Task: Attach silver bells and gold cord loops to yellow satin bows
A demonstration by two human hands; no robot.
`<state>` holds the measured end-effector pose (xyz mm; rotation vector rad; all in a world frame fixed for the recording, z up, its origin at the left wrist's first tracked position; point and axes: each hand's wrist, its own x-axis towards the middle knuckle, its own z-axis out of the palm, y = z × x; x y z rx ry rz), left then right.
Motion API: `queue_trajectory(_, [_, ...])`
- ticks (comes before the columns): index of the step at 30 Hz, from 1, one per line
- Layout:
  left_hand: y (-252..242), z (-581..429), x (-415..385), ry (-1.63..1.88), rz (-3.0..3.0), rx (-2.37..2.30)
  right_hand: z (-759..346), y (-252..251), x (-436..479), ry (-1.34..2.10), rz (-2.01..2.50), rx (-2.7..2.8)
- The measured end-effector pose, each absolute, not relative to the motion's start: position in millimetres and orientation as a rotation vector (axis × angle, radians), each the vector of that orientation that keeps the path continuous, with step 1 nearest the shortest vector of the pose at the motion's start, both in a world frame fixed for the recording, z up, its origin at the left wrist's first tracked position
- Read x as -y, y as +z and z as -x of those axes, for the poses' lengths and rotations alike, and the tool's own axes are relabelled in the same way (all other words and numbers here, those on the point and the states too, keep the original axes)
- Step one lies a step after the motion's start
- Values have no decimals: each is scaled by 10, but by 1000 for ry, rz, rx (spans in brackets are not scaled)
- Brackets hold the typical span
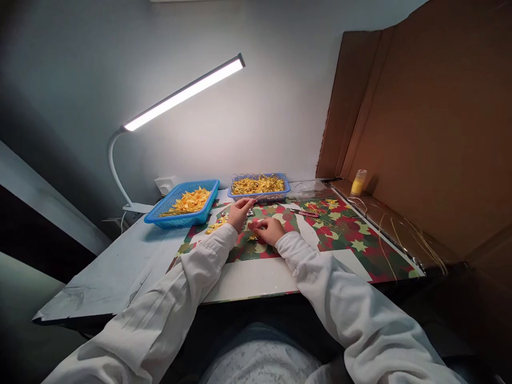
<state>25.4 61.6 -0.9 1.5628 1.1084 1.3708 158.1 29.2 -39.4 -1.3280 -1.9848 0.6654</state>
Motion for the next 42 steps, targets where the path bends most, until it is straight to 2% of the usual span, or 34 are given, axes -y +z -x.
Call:
queue_trajectory(28, [133, -100, -817, 1665, -1278, -1085, -1571, -420, -299, 670, 1487, 2161])
queue_trajectory(42, [207, -152, -690, 1573, -1134, -975, -1581, -421, -297, 773, 1413, 2066])
